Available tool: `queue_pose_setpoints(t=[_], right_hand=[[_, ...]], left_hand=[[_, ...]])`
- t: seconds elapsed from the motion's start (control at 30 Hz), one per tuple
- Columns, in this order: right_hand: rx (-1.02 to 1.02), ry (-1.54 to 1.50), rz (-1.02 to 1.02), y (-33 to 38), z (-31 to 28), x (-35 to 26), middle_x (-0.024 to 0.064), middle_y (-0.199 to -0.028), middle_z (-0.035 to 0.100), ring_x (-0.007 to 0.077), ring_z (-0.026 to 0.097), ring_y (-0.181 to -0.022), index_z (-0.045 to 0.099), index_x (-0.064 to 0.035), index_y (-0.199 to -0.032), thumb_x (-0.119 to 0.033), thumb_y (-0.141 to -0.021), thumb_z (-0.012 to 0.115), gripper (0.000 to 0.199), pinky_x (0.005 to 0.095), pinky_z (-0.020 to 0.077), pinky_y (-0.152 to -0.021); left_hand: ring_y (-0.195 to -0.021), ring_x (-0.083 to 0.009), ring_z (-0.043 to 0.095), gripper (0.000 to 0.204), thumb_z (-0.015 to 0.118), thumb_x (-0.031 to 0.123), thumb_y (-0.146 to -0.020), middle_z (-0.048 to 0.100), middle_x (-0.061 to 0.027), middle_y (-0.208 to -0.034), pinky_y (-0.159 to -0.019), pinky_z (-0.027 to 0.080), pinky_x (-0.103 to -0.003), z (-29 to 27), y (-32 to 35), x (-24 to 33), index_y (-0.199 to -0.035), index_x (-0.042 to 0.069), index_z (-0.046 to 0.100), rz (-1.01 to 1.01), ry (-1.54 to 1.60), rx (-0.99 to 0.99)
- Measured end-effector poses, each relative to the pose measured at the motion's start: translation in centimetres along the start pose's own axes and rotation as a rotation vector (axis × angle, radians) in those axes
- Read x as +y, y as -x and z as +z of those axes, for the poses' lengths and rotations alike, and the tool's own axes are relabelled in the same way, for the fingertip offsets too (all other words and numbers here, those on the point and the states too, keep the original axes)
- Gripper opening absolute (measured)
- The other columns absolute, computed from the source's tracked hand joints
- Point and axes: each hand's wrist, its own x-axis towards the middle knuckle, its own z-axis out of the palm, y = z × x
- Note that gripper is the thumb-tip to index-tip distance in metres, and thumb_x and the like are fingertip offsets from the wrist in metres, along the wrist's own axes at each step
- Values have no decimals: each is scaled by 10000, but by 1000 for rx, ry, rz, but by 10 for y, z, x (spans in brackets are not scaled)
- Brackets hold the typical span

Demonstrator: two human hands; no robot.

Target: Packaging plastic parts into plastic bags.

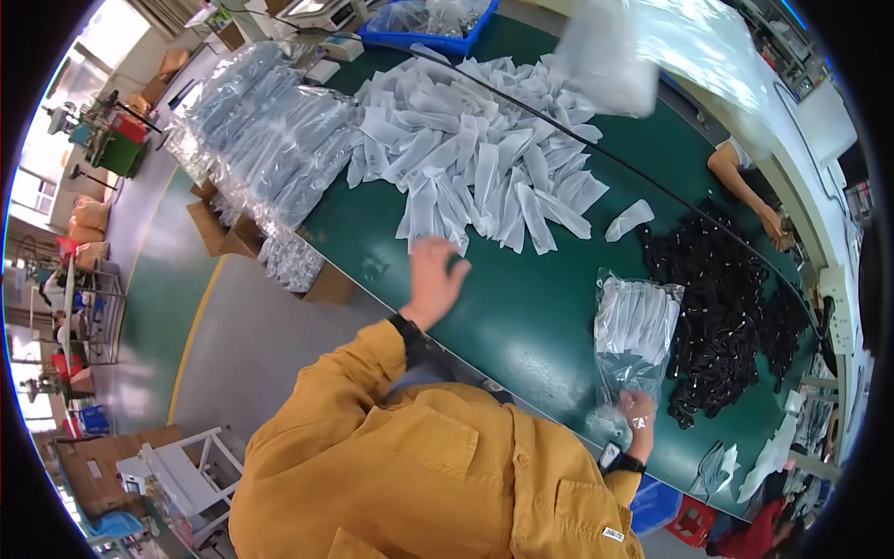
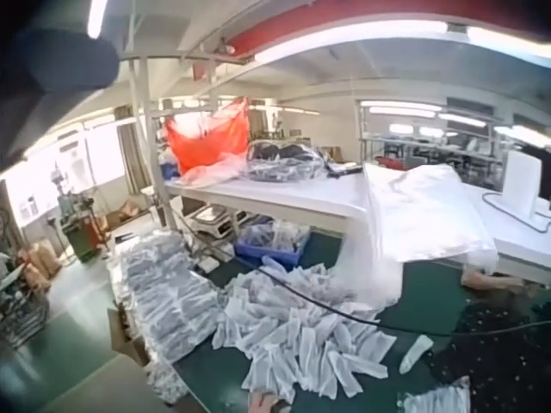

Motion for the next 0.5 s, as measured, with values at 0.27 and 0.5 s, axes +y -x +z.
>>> queue_pose_setpoints(t=[0.27,0.5], right_hand=[[283,69,189,-46,-128,-202,177,-927,657,374,639,-830,637,-32,-930,-177,-903,589,155,441,507,-686],[158,-352,-473,-164,-47,-372,143,-1005,625,326,635,-891,635,-51,-1035,-61,-864,606,174,403,505,-733]], left_hand=[[-1332,-500,243,676,752,372,-728,368,-209,-1391,-1069,204,-644,22,-64,-29,-1346,240,512,-188,-427,-199],[-1386,-445,202,629,710,298,-755,375,-161,-1396,-1080,153,-676,6,-48,-70,-1348,323,503,300,-227,-574]])
